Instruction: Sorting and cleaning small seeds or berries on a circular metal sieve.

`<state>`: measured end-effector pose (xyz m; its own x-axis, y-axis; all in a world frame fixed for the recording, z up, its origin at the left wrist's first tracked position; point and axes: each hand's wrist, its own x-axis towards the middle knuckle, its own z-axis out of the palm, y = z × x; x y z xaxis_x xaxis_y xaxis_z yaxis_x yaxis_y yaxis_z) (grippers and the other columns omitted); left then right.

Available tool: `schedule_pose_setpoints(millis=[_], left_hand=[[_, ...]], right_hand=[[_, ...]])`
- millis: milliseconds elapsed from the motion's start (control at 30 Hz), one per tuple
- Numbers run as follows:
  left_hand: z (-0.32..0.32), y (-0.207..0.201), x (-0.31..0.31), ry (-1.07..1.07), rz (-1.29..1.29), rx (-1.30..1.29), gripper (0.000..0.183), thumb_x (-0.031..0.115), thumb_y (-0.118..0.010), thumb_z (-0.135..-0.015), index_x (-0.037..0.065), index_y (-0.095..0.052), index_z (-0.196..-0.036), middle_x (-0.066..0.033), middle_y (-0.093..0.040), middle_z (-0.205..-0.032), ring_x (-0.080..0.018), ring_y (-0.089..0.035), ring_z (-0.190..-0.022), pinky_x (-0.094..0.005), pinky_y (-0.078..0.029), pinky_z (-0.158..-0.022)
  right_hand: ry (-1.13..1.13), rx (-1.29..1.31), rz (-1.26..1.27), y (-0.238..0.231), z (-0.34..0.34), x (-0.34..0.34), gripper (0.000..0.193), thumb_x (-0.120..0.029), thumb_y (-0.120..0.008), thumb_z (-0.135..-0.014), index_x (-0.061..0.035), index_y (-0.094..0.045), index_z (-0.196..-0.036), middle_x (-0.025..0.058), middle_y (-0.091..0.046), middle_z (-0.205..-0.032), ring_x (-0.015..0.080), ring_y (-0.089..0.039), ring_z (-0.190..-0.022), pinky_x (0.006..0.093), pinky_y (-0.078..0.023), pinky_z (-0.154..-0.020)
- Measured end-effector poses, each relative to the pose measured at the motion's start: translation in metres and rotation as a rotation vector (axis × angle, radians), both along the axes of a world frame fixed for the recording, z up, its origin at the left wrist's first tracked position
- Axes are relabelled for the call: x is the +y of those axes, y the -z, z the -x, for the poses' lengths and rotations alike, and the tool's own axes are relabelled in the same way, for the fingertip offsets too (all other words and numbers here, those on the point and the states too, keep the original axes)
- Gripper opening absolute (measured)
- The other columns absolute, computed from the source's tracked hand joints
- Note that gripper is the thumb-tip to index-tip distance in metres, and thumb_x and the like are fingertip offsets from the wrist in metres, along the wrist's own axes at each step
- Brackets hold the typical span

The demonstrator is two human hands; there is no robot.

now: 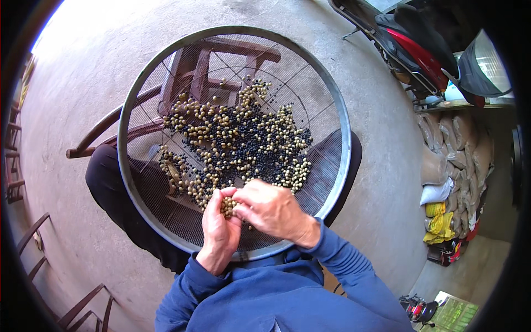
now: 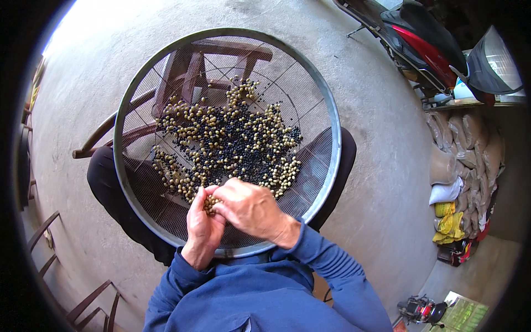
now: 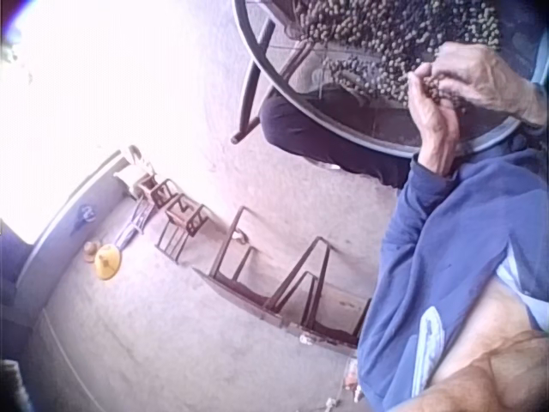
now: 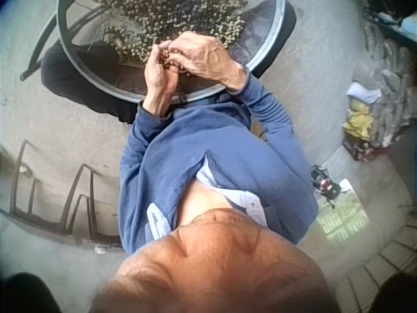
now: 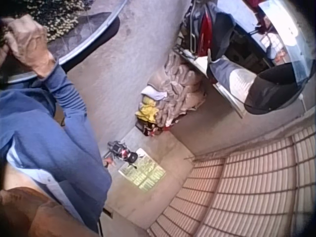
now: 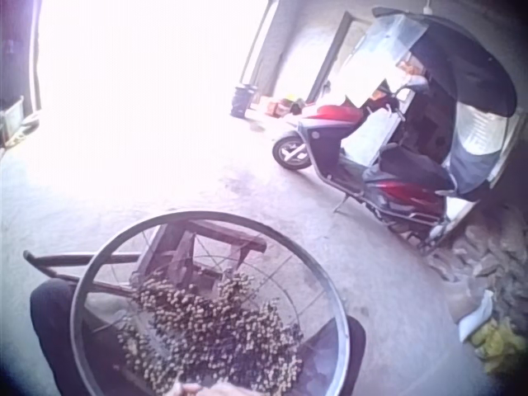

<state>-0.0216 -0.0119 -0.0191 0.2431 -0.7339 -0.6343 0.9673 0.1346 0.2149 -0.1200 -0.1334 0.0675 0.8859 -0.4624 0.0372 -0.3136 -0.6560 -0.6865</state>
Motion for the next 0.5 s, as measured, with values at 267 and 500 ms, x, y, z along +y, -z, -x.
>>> schedule_pose_setpoints(millis=[267,500], left_hand=[[0.002,-0.015,-0.008,0.023,-0.109,-0.004,0.038,0.033,-0.047,-0.111,0.000,-0.064,-0.107,-0.0135,-0.069,-0.104,-0.0218,-0.068,-0.094,-0.0355,-0.060,-0.084],[0.000,-0.017,-0.007,0.028,-0.135,-0.004,0.038,0.033,-0.047,-0.111,0.000,-0.064,-0.107,-0.0140,-0.069,-0.104,-0.0225,-0.068,-0.094,-0.0356,-0.060,-0.084]], right_hand=[[0.289,0.298,0.217,0.042,0.073,-0.093,0.012,-0.011,-0.073,-0.087,-0.0066,-0.067,-0.096,0.0122,-0.068,-0.091,0.0331,-0.069,-0.084,0.0421,-0.057,-0.074],[0.201,0.299,0.270,0.058,0.052,-0.089,0.011,-0.010,-0.072,-0.087,-0.0064,-0.067,-0.095,0.0103,-0.065,-0.089,0.0302,-0.069,-0.081,0.0413,-0.056,-0.073]])
